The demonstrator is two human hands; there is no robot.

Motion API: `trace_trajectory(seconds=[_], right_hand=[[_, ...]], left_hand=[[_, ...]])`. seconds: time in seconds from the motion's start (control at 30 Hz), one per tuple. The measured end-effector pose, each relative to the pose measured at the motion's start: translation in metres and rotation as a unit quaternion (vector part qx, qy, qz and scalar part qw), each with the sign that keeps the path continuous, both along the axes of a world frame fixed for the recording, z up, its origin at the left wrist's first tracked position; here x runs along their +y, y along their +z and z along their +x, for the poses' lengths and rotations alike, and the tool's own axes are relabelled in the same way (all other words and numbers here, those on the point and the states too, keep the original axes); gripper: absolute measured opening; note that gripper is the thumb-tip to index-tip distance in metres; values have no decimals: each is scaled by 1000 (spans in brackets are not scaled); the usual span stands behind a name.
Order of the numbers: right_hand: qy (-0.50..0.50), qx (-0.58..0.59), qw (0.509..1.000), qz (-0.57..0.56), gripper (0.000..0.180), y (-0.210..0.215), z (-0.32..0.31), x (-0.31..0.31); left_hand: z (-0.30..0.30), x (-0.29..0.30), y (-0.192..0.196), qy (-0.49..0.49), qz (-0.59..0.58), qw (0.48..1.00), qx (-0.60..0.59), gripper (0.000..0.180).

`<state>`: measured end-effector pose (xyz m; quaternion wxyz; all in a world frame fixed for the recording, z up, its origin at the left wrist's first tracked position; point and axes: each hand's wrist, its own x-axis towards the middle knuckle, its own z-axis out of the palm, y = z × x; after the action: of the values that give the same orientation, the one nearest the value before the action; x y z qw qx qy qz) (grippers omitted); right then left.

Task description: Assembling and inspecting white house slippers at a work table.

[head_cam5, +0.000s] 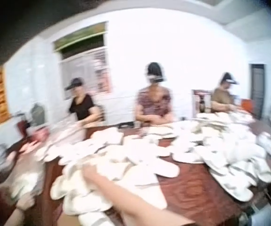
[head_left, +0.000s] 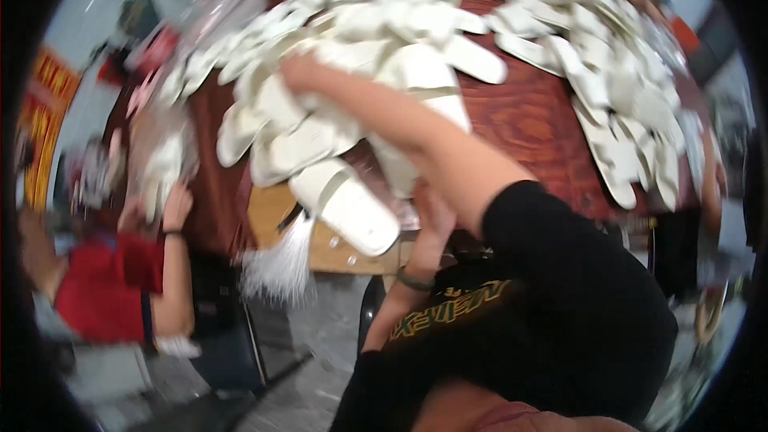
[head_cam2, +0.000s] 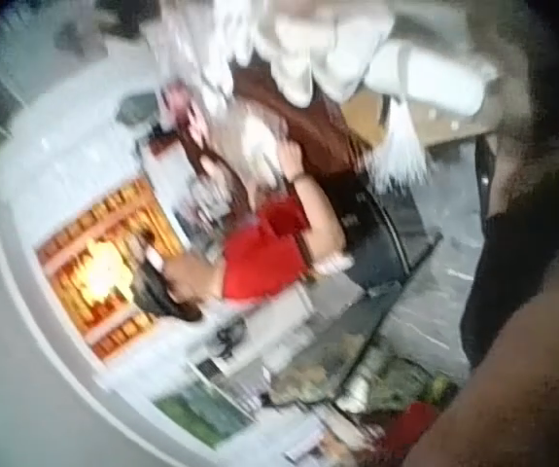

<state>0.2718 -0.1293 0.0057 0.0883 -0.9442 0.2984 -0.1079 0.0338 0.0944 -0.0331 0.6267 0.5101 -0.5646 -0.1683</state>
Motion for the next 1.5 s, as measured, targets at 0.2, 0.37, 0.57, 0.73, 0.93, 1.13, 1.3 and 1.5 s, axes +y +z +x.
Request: trace_trajectory(seconds=[0.2,0.37,0.57,0.73,0.93,1.13,1.3,1.5], right_hand=[[124,-8,986,-108,38,50,-124,31],[89,-59,969,-224,41,26,-361,-10],[-319,79,936,-127,40,74,-601,-20],[-466,24,854,-230,53,79,-740,-11],[-466,-133,870,-89,59,54,-741,-14],[-470,91,825,-299,60,68,-722,-27],[-221,132,930,-262,49,52,-684,-34],[-177,193,963,-60,22,86,-615,-23]], left_hand=[[-19,-4,-4,-236,66,774,583,15],[-33,-6,9,-223,111,801,544,15],[-29,0,14,-218,98,821,517,17],[-35,-8,12,-227,103,824,509,17],[-37,-10,9,-205,109,828,511,17],[-34,-8,9,-230,119,830,495,17],[-37,-10,10,-225,130,836,483,17],[-36,-9,12,-222,124,836,487,17]])
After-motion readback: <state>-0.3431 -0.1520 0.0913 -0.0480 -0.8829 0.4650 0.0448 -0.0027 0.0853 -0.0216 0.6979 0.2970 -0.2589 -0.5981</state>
